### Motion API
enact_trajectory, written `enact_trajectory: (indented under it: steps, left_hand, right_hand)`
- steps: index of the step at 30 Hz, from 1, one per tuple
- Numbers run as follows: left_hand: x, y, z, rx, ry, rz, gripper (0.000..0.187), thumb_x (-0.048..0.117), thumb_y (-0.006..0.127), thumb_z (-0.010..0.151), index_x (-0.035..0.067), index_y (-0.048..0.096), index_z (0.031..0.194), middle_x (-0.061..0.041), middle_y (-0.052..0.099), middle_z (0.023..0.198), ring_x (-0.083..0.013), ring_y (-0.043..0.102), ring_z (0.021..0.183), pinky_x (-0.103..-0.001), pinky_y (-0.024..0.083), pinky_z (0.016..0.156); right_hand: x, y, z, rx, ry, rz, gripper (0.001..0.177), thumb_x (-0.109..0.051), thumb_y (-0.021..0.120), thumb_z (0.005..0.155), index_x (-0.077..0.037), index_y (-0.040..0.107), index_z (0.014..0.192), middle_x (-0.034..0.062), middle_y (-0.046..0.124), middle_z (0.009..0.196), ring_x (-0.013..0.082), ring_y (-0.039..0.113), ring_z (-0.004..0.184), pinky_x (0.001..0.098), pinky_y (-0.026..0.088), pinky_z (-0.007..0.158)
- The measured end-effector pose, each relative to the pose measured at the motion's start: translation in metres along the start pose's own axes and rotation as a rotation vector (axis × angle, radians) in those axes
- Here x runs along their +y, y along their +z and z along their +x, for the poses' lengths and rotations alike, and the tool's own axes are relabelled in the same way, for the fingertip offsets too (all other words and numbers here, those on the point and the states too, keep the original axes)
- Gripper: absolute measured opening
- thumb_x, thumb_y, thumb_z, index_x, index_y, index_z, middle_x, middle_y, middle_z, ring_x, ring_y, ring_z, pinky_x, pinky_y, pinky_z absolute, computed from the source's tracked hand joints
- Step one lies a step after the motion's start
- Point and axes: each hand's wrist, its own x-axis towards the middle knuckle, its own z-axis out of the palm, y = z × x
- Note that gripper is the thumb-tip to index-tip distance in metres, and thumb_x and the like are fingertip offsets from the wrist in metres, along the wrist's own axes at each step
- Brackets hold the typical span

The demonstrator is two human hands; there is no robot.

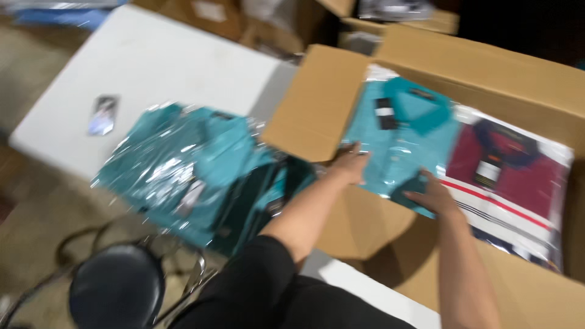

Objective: The person picks up packaged shirts from a table one at a time and places them into a cardboard box.

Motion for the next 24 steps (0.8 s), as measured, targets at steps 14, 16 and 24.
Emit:
enact_trajectory:
  steps: [14,16,24]
  left_hand:
    - [-0.044,-0.004,-0.138,0.694,0.399,-0.231,0.042,-0.009,0.059,0.085,0.005,0.066,0.124,-0.018,0.055,0.143,-0.0396,0.059,0.13,-0.046,0.053,0.104]
    - [-0.068,-0.042,-0.198,0.634,-0.029,-0.877,0.037,0.032,0.047,0.099,0.005,0.065,0.116,-0.018,0.064,0.12,-0.0314,0.062,0.114,-0.038,0.044,0.102]
    - [-0.276,-0.016,-0.245,1.046,-0.375,-0.137,0.032,0.019,0.075,0.086,0.009,0.07,0.116,-0.016,0.054,0.126,-0.0372,0.06,0.119,-0.044,0.053,0.097]
  right_hand:
    - [-0.212,0.039,-0.117,0.866,-0.498,0.027,0.048,-0.011,0.078,0.099,0.005,0.069,0.143,0.0207,0.072,0.126,0.0373,0.062,0.115,0.049,0.048,0.097]
    - [-0.291,0.058,-0.165,0.909,-0.655,0.414,0.037,0.015,0.065,0.103,0.013,0.049,0.137,0.0255,0.056,0.131,0.0337,0.064,0.109,0.039,0.055,0.086]
    - [-0.418,0.213,-0.149,0.221,-0.401,0.396,0.07,-0.03,0.086,0.082,0.005,0.055,0.134,0.0225,0.052,0.125,0.0373,0.068,0.109,0.0401,0.062,0.09]
